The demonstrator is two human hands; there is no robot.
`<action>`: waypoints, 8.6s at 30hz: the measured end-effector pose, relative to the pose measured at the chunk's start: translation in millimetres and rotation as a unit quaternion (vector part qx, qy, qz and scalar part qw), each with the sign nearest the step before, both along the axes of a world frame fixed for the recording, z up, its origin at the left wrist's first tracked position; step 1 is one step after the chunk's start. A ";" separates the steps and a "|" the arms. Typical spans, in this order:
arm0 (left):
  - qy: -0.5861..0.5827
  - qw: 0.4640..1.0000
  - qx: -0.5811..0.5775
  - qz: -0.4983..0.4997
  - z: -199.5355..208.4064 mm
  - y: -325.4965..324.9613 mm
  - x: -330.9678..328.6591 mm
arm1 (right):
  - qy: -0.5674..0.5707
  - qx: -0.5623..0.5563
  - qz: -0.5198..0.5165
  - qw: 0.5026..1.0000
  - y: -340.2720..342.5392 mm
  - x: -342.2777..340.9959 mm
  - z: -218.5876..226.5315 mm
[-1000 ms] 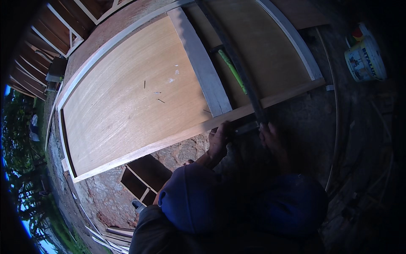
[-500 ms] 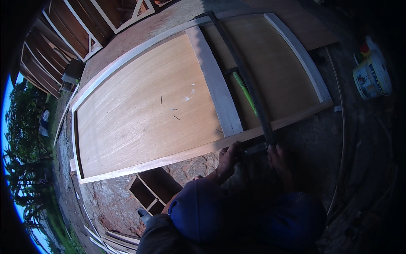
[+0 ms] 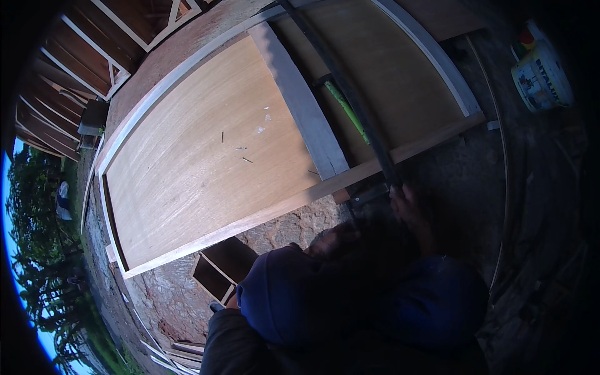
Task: The person hammers nails into a wooden frame using a hammer, then places a large plywood sheet on top and marks it with a pencil. They continue to hammer nails along the frame edges to secure the plywood.
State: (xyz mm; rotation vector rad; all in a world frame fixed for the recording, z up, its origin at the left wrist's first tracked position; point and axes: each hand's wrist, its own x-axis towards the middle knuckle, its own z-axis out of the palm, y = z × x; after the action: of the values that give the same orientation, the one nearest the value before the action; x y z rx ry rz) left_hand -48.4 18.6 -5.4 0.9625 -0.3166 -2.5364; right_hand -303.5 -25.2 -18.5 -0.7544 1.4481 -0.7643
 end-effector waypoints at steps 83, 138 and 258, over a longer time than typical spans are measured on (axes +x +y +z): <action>-0.094 0.947 -0.090 0.294 -31.7 -49.1 -18.1 | 0.110 -0.174 0.163 0.965 74.4 81.4 -44.1; -0.602 0.514 -0.610 -0.042 -8.2 -63.6 53.0 | 0.336 -0.261 0.345 0.836 -197.1 79.5 79.1; -0.636 0.498 -0.588 0.044 -3.1 -53.7 119.0 | 0.444 -0.122 0.781 0.422 -221.0 236.7 172.2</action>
State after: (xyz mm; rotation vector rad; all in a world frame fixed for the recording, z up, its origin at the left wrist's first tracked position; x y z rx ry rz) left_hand 70.6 -35.1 -8.5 1.7092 -1.9004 -0.4247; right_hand -66.8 -246.2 153.7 -2.3842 0.6818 1.1545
